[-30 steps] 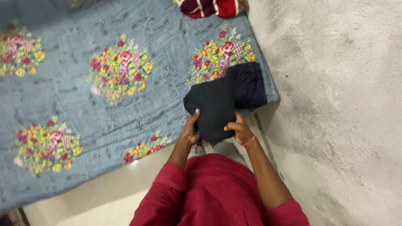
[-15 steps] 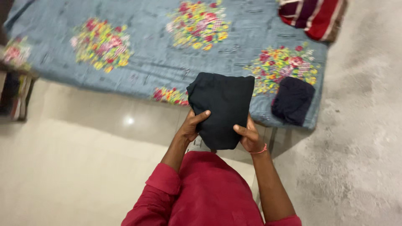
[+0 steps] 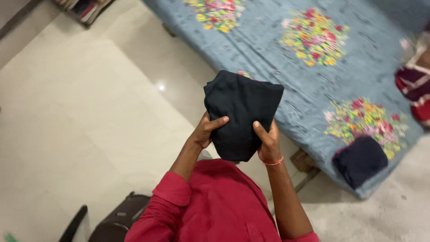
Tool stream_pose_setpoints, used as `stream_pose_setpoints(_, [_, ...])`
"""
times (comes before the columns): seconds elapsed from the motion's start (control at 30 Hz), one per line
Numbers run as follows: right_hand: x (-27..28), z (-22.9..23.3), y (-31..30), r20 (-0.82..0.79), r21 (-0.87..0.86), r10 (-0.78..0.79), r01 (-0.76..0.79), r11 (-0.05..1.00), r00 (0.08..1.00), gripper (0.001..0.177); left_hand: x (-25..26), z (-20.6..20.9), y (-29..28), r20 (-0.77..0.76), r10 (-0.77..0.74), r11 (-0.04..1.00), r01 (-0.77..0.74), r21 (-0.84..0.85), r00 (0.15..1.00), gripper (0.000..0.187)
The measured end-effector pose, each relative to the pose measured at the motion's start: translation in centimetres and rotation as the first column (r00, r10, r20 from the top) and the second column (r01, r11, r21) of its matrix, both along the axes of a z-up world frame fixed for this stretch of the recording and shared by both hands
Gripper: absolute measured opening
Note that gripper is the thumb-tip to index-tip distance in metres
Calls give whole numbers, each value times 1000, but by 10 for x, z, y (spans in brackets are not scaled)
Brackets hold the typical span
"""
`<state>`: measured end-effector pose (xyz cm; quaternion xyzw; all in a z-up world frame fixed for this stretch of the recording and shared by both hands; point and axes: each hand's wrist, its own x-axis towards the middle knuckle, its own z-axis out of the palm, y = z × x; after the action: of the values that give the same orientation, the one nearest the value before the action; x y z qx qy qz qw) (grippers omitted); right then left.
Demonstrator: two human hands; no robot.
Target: The person picks up several folded items of clothing from a bed and places them into a wall-mounted shelf one by one.
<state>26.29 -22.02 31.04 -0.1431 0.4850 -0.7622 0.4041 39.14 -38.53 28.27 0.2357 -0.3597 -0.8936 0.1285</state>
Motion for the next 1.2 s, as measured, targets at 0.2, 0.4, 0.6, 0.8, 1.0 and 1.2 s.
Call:
stream_pose_setpoints(0.2, [47, 3, -87, -117, -24, 62, -66, 998, 991, 50, 68, 8, -48, -71, 219, 975, -222, -30, 973, 82])
stream_pose_setpoints(0.4, [100, -3, -176, -146, -38, 175, -182, 982, 974, 51, 139, 15, -102, -76, 415, 903, -421, -82, 906, 85])
stream_pose_setpoints(0.6, [147, -6, -253, -133, -19, 273, -277, 961, 953, 49, 194, 22, -156, -17, 533, 839, -531, -121, 846, 83])
stream_pose_setpoints(0.8, [165, -2, -306, -125, -21, 321, -326, 945, 939, 47, 218, 23, -202, -73, 552, 813, -556, -174, 831, 72])
stream_pose_setpoints(1.0, [160, -5, -353, -163, 37, 359, -358, 933, 919, 43, 214, 31, -237, -114, 613, 758, -623, -196, 782, 70])
stream_pose_setpoints(1.2, [149, -3, -419, -95, 30, 394, -393, 919, 914, 46, 199, 31, -290, -79, 667, 720, -668, -187, 741, 69])
